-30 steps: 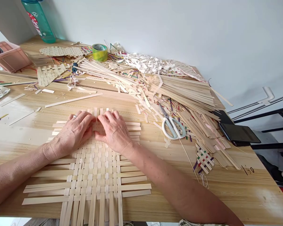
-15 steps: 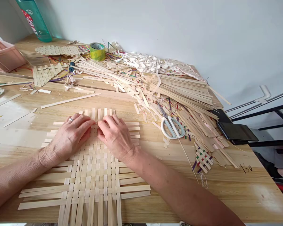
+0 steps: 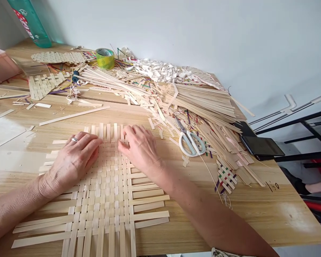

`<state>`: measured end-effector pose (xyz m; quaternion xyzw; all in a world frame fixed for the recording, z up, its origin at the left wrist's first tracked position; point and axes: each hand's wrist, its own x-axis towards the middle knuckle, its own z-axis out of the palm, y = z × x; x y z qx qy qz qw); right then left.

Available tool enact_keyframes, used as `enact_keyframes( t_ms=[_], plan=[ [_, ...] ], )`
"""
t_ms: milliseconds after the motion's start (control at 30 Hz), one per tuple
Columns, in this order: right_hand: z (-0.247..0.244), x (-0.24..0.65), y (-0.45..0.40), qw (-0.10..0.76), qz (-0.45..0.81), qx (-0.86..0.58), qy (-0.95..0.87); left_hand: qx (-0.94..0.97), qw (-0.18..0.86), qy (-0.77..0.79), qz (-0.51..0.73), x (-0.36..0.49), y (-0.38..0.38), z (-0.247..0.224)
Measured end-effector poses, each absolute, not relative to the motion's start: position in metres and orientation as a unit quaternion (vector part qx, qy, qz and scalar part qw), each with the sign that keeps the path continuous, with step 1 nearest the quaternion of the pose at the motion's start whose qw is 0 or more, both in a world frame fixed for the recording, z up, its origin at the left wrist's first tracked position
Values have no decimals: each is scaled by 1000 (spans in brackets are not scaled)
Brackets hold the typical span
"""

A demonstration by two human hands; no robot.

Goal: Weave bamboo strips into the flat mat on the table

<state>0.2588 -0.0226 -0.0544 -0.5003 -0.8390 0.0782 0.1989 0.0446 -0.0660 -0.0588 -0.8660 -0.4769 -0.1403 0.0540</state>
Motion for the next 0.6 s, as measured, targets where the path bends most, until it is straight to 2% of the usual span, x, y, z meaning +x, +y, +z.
enact_keyframes(
  t_ms=[133,300,467,600],
  plan=[
    [-44,261,-18,171,146,-511,-830,-823,55,-543,-155,46,-64,-57],
    [-24,267,-12,163,283,-534,-780,-775,-30,-593,-216,40,-61,-55],
    [-6,276,-11,214,341,-497,-769,-654,-248,-625,-346,27,-48,-40],
    [5,279,-13,239,369,-472,-765,-587,-471,-558,-351,17,-39,-20]
  ],
)
